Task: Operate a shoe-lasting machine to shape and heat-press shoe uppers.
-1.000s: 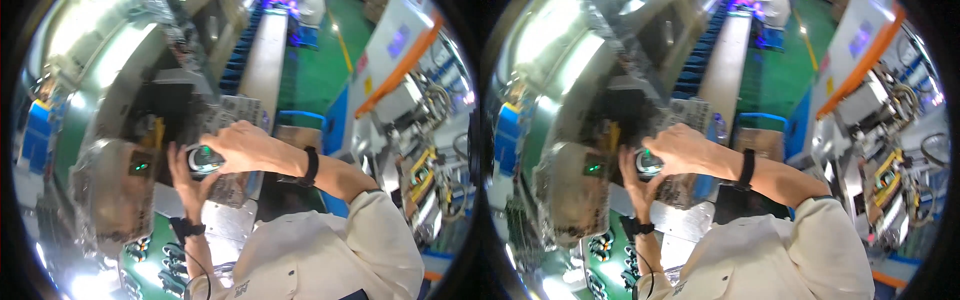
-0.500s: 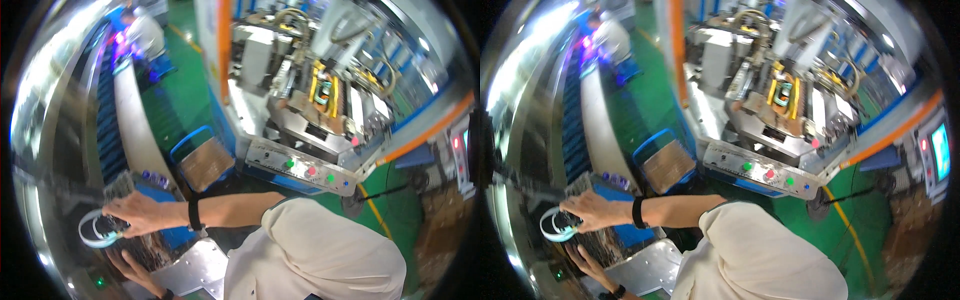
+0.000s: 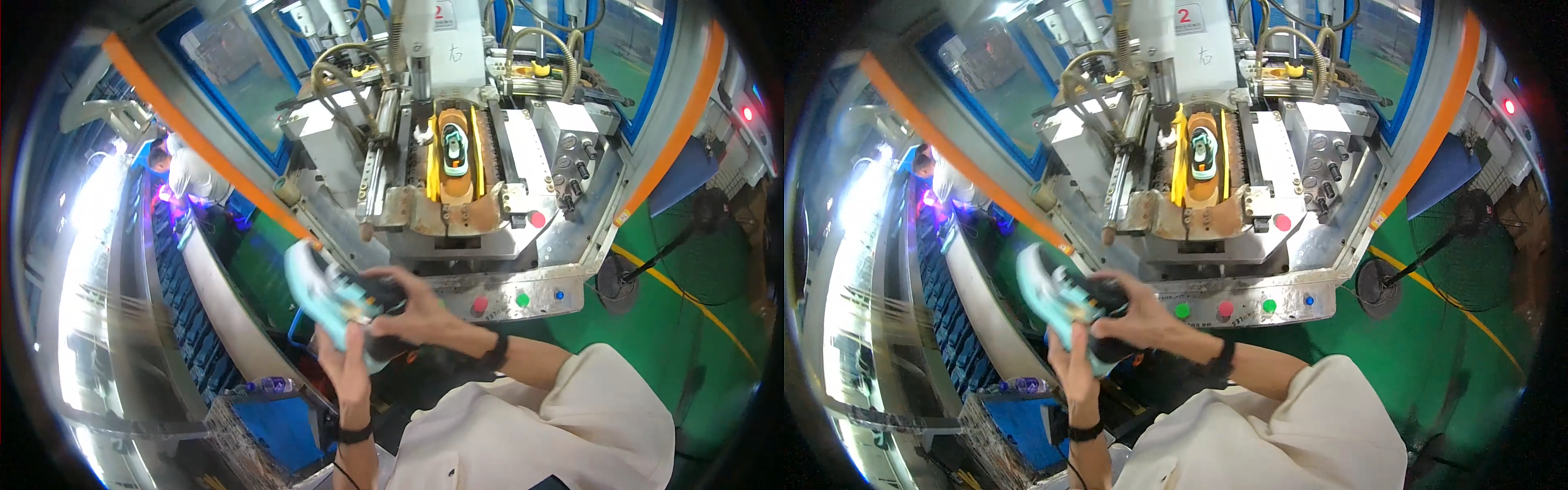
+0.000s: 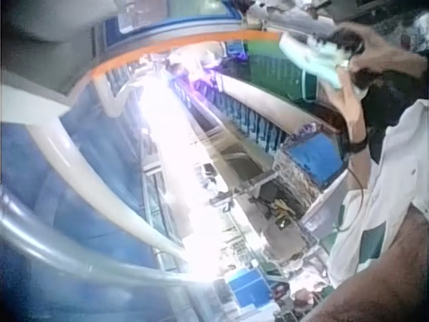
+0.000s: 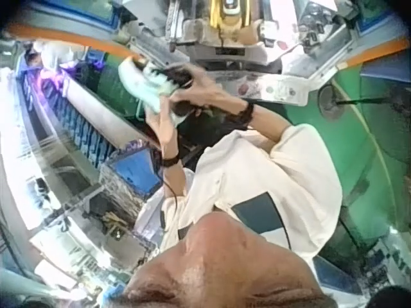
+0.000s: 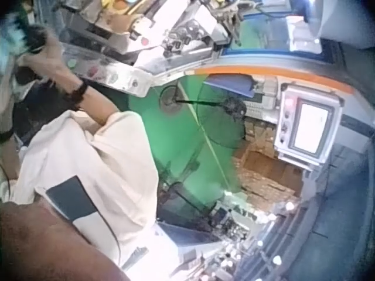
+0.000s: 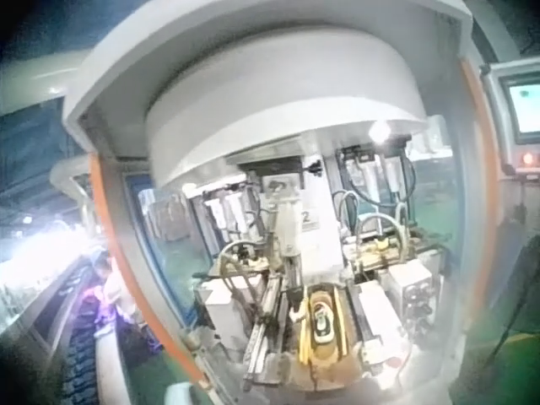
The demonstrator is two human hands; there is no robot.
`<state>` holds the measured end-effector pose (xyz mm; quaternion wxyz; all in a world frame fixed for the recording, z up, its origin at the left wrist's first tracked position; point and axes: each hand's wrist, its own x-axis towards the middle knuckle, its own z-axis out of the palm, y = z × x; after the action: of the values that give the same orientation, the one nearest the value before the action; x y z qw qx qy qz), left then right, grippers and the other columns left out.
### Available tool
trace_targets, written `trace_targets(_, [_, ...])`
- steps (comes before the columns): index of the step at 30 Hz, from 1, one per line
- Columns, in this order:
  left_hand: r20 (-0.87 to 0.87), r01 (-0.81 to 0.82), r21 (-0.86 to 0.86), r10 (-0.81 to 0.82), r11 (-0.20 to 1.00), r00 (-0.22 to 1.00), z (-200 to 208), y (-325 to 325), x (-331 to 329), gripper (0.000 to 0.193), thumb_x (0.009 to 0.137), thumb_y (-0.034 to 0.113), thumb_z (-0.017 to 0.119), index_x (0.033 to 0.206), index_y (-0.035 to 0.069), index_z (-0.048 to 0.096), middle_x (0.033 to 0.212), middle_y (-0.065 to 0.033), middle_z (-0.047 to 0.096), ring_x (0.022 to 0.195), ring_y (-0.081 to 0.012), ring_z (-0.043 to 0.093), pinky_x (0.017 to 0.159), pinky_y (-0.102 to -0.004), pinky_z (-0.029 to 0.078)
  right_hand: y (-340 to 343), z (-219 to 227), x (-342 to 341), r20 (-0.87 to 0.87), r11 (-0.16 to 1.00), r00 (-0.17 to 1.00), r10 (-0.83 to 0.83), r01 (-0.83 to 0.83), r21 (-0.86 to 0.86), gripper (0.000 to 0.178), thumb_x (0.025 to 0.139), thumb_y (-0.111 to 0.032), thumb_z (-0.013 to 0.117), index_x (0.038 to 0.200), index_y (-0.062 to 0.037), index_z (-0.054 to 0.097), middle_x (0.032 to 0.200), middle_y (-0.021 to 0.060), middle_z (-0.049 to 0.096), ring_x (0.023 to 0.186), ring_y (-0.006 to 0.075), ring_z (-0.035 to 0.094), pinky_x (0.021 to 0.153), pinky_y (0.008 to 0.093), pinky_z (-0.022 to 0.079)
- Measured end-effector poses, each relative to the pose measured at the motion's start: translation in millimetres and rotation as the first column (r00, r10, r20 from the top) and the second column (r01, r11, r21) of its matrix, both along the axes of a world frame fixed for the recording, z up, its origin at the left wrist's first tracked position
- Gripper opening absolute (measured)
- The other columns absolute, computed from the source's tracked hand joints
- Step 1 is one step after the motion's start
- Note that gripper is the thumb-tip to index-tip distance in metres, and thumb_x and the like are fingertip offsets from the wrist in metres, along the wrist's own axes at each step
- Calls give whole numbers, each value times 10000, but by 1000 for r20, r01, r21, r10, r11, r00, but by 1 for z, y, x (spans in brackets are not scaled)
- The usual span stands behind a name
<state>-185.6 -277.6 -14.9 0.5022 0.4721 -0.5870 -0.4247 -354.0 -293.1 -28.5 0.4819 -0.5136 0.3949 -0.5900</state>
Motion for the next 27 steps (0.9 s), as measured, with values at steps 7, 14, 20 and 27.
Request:
trace_targets(7, [-185,442,225,-407,868,895,-43,-152,-181,719,985,320,593,1475,-99,274,1460,-257,426,1335,-271,456,1074,-350,391,-8,9,-198,-138,806,816,-561,576,133,613,667,-52,764,1252,-43,584,1085,77,653,960,150,616,899,285,491])
trace_targets(14, [372,171,212,-241,962,896,-114,-300,-344,933,778,432,785,1374,-158,376,1292,-356,537,1226,-406,547,1038,-395,424,24,11,-295,-232,478,468,-853,878,14,631,646,-58,720,1258,-2,578,1114,88,639,1001,155,615,931,282,477])
trace_targets(20, [514,111,195,-198,975,835,-174,-363,-398,847,728,303,788,1346,-113,385,1298,-328,543,1228,-449,525,1046,-452,422,34,0,-317,-306,289,274,-912,957,-3,606,669,-66,702,1255,18,575,1098,86,633,959,150,611,891,280,489])
trace_targets(27, [-215,284,696,-185,660,959,-141,-341,-339,315,759,150,788,994,-8,651,950,-92,686,875,-247,679,722,-423,538,-89,19,-375,-557,449,348,-754,892,-50,423,706,-99,738,1098,29,643,930,80,681,820,137,640,728,281,525])
